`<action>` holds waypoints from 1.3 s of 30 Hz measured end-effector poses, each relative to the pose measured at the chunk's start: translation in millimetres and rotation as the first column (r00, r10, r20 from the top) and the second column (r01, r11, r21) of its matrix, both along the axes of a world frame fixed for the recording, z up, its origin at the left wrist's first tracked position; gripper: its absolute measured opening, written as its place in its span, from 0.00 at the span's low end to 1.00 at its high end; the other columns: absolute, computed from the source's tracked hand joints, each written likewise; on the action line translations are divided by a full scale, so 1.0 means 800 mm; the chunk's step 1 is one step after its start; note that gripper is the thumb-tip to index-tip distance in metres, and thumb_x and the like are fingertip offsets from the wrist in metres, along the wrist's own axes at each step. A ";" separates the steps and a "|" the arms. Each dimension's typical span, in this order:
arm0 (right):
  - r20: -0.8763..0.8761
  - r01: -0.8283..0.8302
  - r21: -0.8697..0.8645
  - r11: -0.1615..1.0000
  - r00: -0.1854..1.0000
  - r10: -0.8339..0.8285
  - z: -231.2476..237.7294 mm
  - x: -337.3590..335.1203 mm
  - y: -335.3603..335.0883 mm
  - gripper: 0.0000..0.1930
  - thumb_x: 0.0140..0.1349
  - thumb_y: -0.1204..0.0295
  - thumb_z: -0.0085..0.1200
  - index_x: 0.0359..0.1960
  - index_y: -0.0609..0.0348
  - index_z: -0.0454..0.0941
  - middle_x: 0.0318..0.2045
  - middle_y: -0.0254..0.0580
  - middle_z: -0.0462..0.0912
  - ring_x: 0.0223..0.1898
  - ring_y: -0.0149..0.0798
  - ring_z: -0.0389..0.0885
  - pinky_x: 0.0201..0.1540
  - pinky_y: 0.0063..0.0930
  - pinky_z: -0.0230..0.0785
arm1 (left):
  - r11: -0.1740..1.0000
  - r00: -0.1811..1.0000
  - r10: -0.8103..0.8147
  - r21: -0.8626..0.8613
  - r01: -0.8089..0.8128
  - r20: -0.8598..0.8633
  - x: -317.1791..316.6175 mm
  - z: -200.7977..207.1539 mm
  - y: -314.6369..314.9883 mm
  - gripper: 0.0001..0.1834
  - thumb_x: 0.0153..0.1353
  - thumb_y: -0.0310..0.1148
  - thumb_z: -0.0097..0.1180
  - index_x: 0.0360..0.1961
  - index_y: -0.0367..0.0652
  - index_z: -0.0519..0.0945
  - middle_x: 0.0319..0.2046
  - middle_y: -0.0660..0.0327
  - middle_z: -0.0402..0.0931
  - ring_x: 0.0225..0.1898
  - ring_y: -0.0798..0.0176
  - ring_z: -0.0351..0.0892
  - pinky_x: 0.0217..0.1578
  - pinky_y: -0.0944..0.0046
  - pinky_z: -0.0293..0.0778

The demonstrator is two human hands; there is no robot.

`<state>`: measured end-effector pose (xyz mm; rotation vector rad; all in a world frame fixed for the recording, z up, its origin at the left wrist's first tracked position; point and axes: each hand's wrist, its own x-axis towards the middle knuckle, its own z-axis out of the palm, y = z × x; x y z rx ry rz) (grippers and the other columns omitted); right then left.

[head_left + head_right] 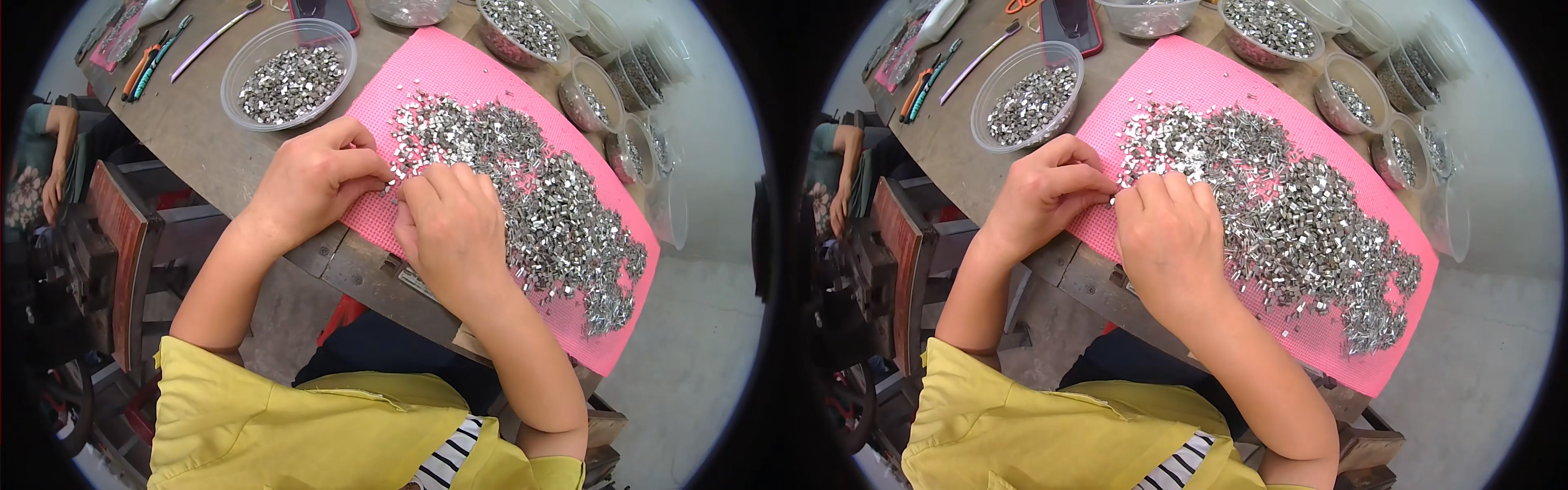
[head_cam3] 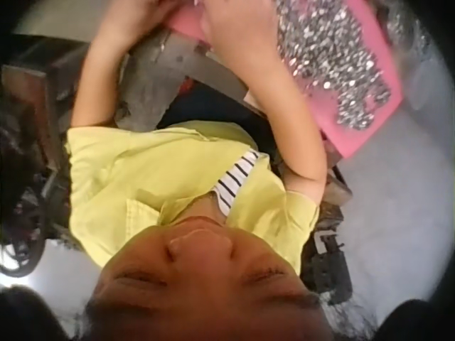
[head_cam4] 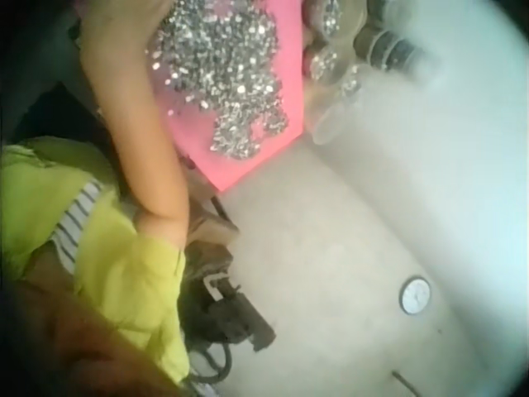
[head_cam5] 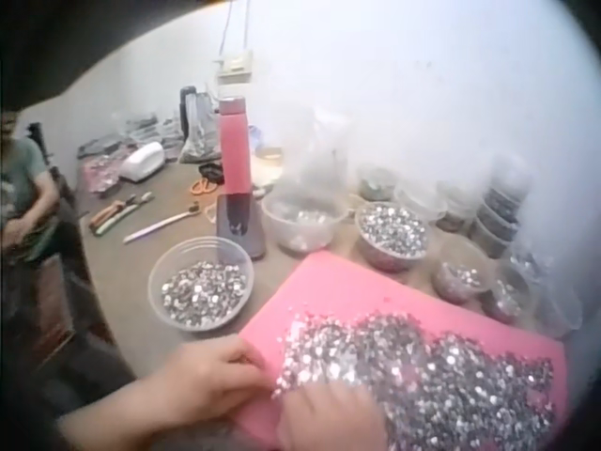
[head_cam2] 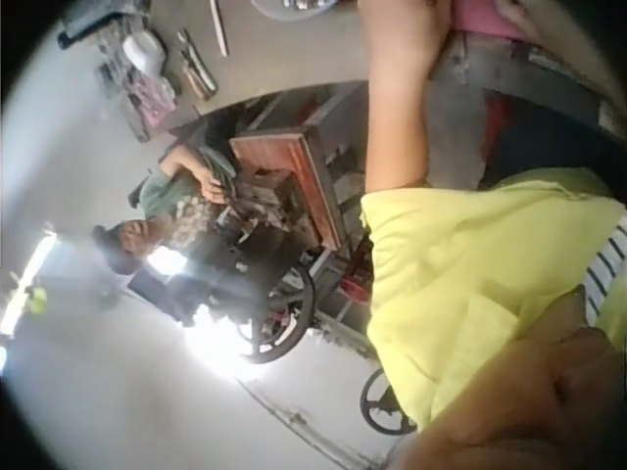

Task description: The person sorts small metal components on a mat and loads them into a metal fixture by hand. The person then positions the fixture into a manual press machine, operates the press, and continues arranging and loading components into the fixture.

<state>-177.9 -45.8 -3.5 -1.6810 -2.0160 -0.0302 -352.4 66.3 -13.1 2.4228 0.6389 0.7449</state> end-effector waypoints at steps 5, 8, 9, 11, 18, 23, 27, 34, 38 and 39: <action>-0.001 -0.013 -0.005 1.000 1.000 0.013 0.000 0.000 0.000 0.07 0.55 0.76 0.65 0.34 0.56 0.80 0.32 0.39 0.76 0.37 0.45 0.76 0.40 0.41 0.67 | 0.995 0.998 -0.007 0.094 0.013 -0.057 0.002 0.005 0.001 0.13 0.49 0.22 0.73 0.37 0.44 0.89 0.32 0.61 0.79 0.35 0.59 0.83 0.36 0.61 0.80; -0.009 -0.017 0.003 1.000 1.000 0.017 0.002 -0.002 -0.002 0.07 0.55 0.76 0.65 0.36 0.56 0.82 0.32 0.39 0.76 0.37 0.45 0.76 0.41 0.41 0.67 | 0.989 0.994 -0.001 0.146 0.017 -0.110 0.000 0.014 0.002 0.12 0.48 0.24 0.73 0.36 0.46 0.89 0.31 0.62 0.80 0.35 0.57 0.84 0.35 0.60 0.80; -0.012 -0.010 -0.001 1.000 1.000 0.010 0.002 0.000 -0.003 0.07 0.55 0.76 0.65 0.36 0.56 0.83 0.32 0.39 0.76 0.37 0.45 0.76 0.41 0.41 0.67 | 0.989 0.991 -0.008 0.146 0.028 -0.136 0.002 0.015 0.003 0.11 0.48 0.26 0.72 0.35 0.46 0.89 0.31 0.62 0.80 0.35 0.57 0.84 0.34 0.59 0.79; -0.010 -0.017 -0.011 1.000 1.000 0.017 0.001 0.002 -0.002 0.07 0.55 0.76 0.66 0.36 0.56 0.84 0.32 0.39 0.76 0.38 0.45 0.76 0.41 0.41 0.67 | 0.986 0.989 -0.005 0.165 0.029 -0.146 0.008 0.013 0.007 0.10 0.48 0.26 0.72 0.34 0.46 0.89 0.31 0.62 0.80 0.35 0.56 0.84 0.34 0.59 0.79; 0.042 -0.015 -0.023 1.000 0.999 0.016 0.009 -0.006 0.000 0.02 0.55 0.74 0.58 0.26 0.58 0.81 0.31 0.39 0.77 0.40 0.41 0.76 0.43 0.37 0.66 | 0.961 0.983 0.062 0.275 -0.012 -0.171 0.013 0.015 -0.005 0.05 0.54 0.29 0.66 0.32 0.44 0.82 0.30 0.61 0.76 0.33 0.52 0.80 0.34 0.54 0.75; 0.104 0.008 -0.010 1.000 0.995 -0.007 0.005 -0.009 0.001 0.03 0.56 0.73 0.57 0.30 0.57 0.81 0.32 0.39 0.77 0.41 0.41 0.76 0.43 0.37 0.66 | 0.952 0.977 0.077 0.306 -0.012 -0.200 0.017 0.013 -0.014 0.07 0.56 0.29 0.64 0.35 0.43 0.80 0.32 0.58 0.75 0.36 0.51 0.79 0.37 0.54 0.74; 0.020 0.049 0.013 0.999 0.999 -0.049 0.014 0.009 -0.020 0.06 0.57 0.72 0.56 0.36 0.57 0.79 0.34 0.40 0.76 0.41 0.43 0.76 0.43 0.39 0.67 | 0.954 0.984 0.072 0.301 -0.021 -0.160 0.023 0.008 -0.015 0.05 0.61 0.31 0.63 0.37 0.44 0.80 0.33 0.59 0.76 0.38 0.53 0.82 0.38 0.54 0.74; -0.345 0.295 -0.013 0.956 0.895 -0.281 0.042 0.083 -0.166 0.10 0.60 0.85 0.60 0.41 0.59 0.78 0.38 0.45 0.81 0.41 0.51 0.77 0.47 0.42 0.69 | 0.994 0.995 0.077 -0.078 -0.073 0.059 0.008 0.028 -0.069 0.02 0.66 0.20 0.56 0.39 0.35 0.78 0.35 0.53 0.76 0.35 0.54 0.77 0.39 0.61 0.73; -0.392 0.485 -0.090 0.870 0.786 -0.479 0.036 0.097 -0.261 0.07 0.61 0.85 0.60 0.39 0.62 0.81 0.38 0.46 0.81 0.42 0.48 0.80 0.47 0.38 0.73 | 0.975 0.997 -0.020 -0.220 0.035 0.071 0.034 0.032 -0.110 0.01 0.67 0.19 0.55 0.39 0.34 0.77 0.35 0.54 0.76 0.36 0.57 0.76 0.40 0.61 0.73; -0.394 0.492 -0.099 0.865 0.778 -0.488 0.032 0.097 -0.279 0.07 0.61 0.85 0.60 0.39 0.62 0.81 0.38 0.46 0.82 0.41 0.48 0.80 0.45 0.37 0.73 | 0.978 0.996 -0.067 -0.192 0.078 0.060 0.043 0.031 -0.121 0.03 0.65 0.20 0.57 0.39 0.36 0.77 0.36 0.54 0.77 0.37 0.53 0.78 0.40 0.59 0.74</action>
